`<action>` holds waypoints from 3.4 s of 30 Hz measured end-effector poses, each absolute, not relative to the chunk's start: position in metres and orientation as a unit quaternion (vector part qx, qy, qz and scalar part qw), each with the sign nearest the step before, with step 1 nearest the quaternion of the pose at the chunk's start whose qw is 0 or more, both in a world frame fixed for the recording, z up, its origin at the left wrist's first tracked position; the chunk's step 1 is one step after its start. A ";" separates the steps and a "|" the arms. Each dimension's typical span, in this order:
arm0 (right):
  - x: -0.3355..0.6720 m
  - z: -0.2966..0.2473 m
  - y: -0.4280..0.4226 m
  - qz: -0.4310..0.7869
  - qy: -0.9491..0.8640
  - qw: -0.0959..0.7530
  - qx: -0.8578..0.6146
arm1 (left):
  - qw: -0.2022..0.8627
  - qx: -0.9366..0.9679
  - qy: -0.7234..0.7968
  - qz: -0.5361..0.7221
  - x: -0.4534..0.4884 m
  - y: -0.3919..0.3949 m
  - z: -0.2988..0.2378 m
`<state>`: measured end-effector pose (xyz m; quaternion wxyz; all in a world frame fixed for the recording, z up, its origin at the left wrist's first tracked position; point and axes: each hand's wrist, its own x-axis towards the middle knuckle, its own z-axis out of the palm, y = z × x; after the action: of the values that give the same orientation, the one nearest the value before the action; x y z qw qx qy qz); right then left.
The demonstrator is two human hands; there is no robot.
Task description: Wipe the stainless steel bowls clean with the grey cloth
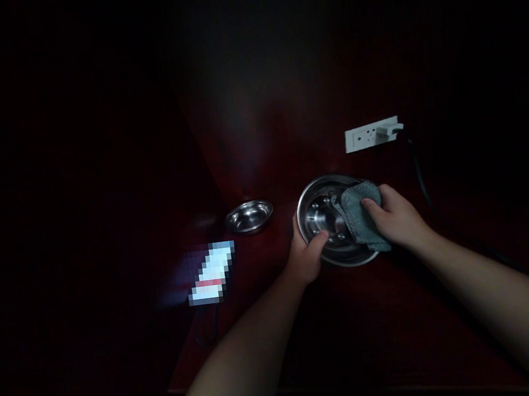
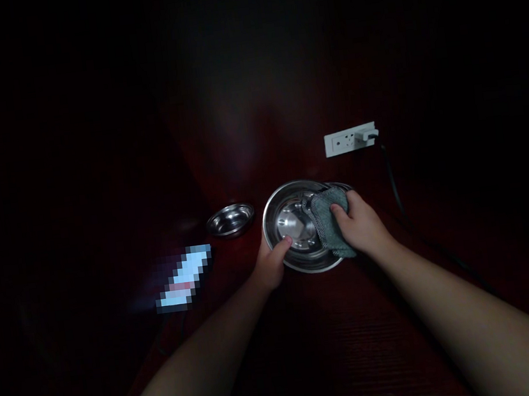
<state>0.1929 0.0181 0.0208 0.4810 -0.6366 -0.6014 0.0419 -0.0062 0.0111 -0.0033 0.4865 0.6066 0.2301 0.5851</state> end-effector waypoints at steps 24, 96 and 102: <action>0.195 0.016 0.025 0.087 -0.564 0.527 -0.630 | 0.451 0.660 0.168 0.577 -0.010 0.008 -0.002; 0.193 0.016 0.023 0.058 -0.600 0.487 -0.632 | 0.457 0.688 0.171 0.537 -0.015 0.013 0.004; 0.195 0.015 0.027 0.087 -0.567 0.515 -0.637 | 0.462 0.684 0.137 0.547 -0.007 0.006 0.003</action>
<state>0.1954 0.0275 0.0146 0.5148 -0.6370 -0.5670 0.0875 -0.0069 0.0057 0.0034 0.4620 0.6843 0.1368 0.5474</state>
